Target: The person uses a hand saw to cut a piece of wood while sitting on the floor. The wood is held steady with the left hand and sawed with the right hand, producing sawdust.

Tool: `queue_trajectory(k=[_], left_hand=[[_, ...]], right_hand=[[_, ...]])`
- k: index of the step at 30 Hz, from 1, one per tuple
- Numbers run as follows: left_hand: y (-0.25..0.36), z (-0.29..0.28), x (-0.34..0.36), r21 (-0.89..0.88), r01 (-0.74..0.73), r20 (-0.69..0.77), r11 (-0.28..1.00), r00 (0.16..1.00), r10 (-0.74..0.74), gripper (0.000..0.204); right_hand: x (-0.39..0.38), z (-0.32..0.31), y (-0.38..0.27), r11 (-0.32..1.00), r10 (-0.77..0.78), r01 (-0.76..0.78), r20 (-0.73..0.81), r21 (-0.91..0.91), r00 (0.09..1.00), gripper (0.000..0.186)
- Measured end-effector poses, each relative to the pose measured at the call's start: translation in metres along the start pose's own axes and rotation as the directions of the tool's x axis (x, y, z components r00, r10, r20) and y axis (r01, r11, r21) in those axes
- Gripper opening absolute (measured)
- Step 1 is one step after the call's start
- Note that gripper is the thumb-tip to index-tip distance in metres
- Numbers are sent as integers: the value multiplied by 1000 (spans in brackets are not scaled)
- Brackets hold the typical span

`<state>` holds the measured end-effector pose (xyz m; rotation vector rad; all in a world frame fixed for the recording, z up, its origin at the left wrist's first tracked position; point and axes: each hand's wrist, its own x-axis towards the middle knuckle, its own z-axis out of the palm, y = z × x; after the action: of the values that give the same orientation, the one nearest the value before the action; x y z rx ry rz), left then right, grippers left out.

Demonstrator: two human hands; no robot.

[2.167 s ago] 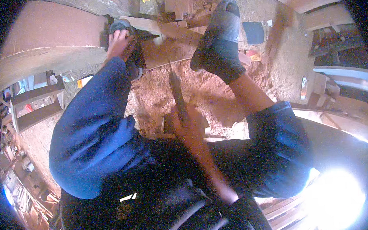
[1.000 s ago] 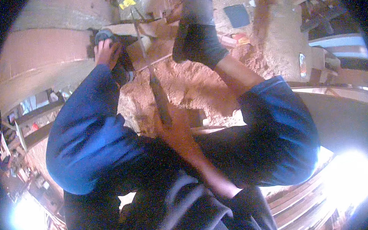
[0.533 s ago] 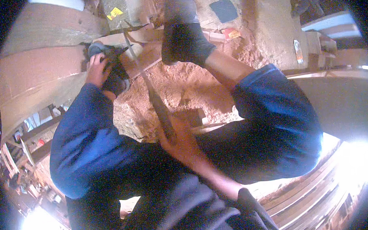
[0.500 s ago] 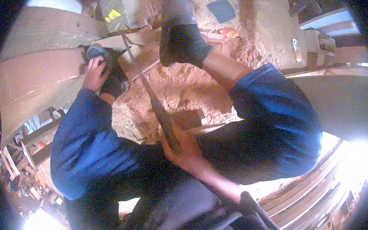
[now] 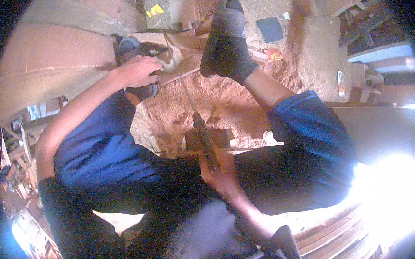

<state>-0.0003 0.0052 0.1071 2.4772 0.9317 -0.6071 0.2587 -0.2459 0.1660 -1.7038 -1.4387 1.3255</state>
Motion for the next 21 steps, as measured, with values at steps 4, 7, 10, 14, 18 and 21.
queue_trajectory(k=[4, 7, 10, 14, 18, 21], left_hand=[[-16, 44, 0, -33, 53, 504, 998, 863, -29, 44], [-25, 34, -7, 68, 119, 514, 990, 847, -138, 51], [-25, 15, -14, 66, 269, 225, 961, 934, -277, 54], [-42, 30, -27, -396, 218, 157, 892, 973, -169, 54], [-41, 29, -3, -529, 367, 425, 765, 895, -135, 62], [-51, 24, -19, -329, 259, 198, 908, 959, -202, 63]], right_hand=[[33, 25, 15, 987, 61, -55, -31, 153, 998, 20], [43, 35, 7, 994, 6, 0, -53, 107, 999, 28], [-15, 19, 24, 997, 35, -31, -51, 72, 998, 21], [-39, 19, 30, 997, -69, 72, -97, 33, 993, 20], [31, 37, 33, 999, 42, -44, -92, -14, 995, 19], [29, 41, 39, 997, 11, -2, -104, 83, 994, 19]])
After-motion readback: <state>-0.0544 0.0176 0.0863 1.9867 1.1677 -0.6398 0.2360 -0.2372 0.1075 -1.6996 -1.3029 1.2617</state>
